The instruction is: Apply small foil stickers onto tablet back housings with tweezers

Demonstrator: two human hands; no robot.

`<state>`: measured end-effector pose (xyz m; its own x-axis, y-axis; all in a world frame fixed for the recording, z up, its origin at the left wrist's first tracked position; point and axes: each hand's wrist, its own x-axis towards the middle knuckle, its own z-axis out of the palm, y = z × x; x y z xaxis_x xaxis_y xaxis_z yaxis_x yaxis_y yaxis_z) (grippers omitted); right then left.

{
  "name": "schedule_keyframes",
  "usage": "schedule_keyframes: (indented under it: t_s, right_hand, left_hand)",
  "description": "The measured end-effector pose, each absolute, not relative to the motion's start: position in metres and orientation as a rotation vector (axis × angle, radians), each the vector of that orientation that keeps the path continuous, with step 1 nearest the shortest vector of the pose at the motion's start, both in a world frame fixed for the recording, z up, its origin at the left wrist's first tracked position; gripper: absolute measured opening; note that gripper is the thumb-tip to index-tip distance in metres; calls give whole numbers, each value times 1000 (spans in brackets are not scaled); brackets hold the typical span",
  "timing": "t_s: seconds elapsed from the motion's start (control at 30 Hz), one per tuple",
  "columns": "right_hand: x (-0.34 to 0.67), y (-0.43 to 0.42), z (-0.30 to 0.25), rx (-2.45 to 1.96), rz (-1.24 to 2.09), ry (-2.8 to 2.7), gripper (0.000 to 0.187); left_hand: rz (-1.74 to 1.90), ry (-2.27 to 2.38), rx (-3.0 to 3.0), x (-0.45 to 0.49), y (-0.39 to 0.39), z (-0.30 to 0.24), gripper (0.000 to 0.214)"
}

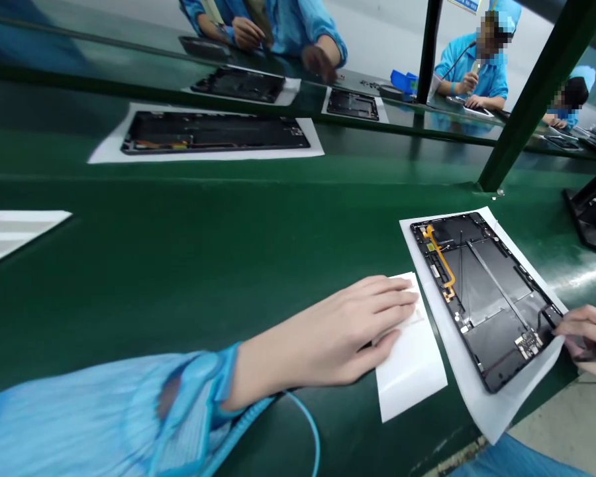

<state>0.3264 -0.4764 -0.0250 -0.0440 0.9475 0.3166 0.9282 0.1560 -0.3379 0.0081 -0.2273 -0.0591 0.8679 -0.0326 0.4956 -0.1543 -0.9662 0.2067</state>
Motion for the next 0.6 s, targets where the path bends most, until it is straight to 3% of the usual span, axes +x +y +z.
schedule_keyframes:
  t_s: [0.1,0.27,0.43,0.6]
  right_hand:
    - [317,-469,-15,-1695,49,-1724,17]
    - [271,-399,11,-1499,428,-1482,68]
    - [224,-320,12,-1367,1040,-1731,51]
    - [214,-297,-12,-1267,1197,-1782,42]
  left_hand:
    - [705,-91,2828,5,-236,-60,33]
    - [688,-36,2845,4,-241,-59,37]
    - [834,-63,2771,3,-248,-57,26]
    - [893,-51,2721,0,-256,-57,25]
